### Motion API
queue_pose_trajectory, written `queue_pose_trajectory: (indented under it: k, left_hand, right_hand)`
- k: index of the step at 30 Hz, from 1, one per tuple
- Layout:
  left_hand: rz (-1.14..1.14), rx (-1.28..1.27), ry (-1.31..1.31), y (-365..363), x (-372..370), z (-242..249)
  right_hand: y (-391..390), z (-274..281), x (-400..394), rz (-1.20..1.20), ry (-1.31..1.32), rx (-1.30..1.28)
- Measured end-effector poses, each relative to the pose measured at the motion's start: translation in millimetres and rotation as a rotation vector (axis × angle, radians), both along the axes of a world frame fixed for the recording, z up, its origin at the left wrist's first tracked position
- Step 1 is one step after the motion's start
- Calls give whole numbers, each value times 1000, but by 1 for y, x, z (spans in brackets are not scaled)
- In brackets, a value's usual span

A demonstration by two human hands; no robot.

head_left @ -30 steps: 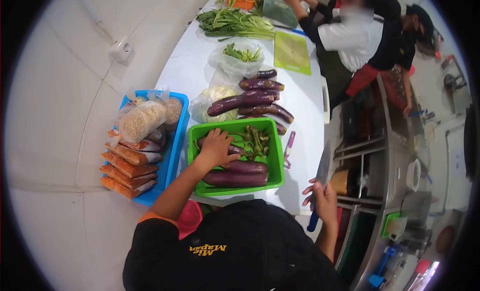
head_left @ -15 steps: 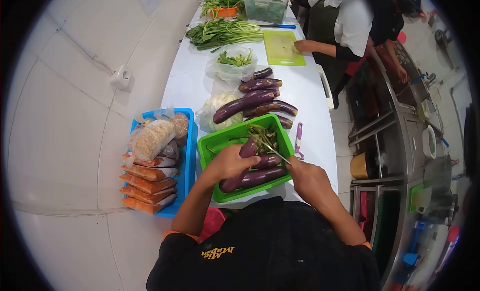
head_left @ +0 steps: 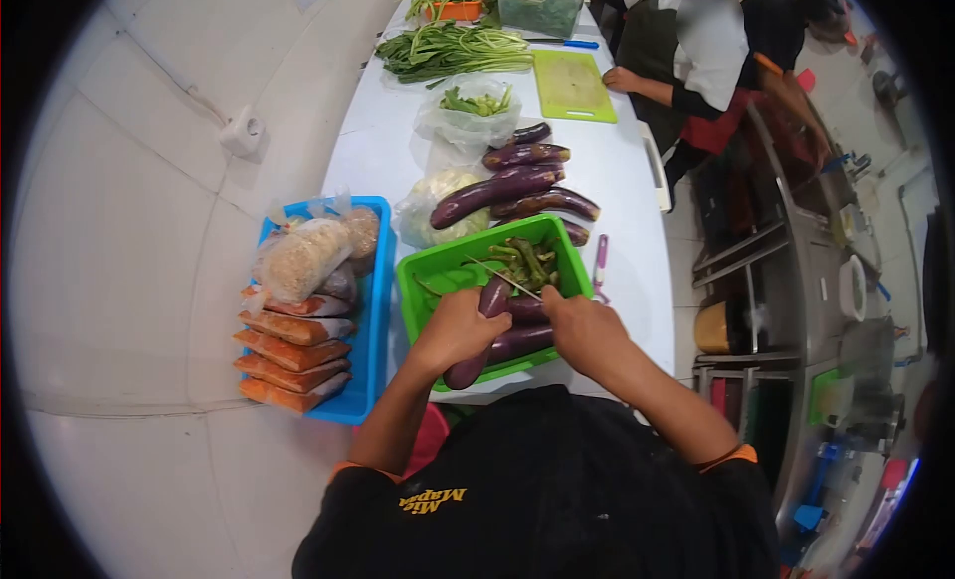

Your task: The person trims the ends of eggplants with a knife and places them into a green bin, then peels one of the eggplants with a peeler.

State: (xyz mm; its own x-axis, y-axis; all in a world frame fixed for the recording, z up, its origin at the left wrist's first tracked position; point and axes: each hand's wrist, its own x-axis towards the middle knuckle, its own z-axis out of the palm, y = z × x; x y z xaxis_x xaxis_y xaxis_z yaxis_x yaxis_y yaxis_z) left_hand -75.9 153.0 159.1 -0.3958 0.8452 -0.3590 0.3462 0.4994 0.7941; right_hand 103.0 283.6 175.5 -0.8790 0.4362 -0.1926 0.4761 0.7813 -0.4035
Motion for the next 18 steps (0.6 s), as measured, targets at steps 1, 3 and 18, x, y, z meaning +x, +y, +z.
queue_pose_trajectory:
  k: [1,3,18]
  left_hand:
    - [-6,31,-8,-7,-3,-4]
    - [-28,60,29,-5,-9,-14]
    - [-151,338,252,12,15,-15]
  right_hand:
    - [-3,6,-2,9,12,-21]
    - [-8,16,-6,13,-9,-19]
    - [14,-39,-18,-9,-4,-2]
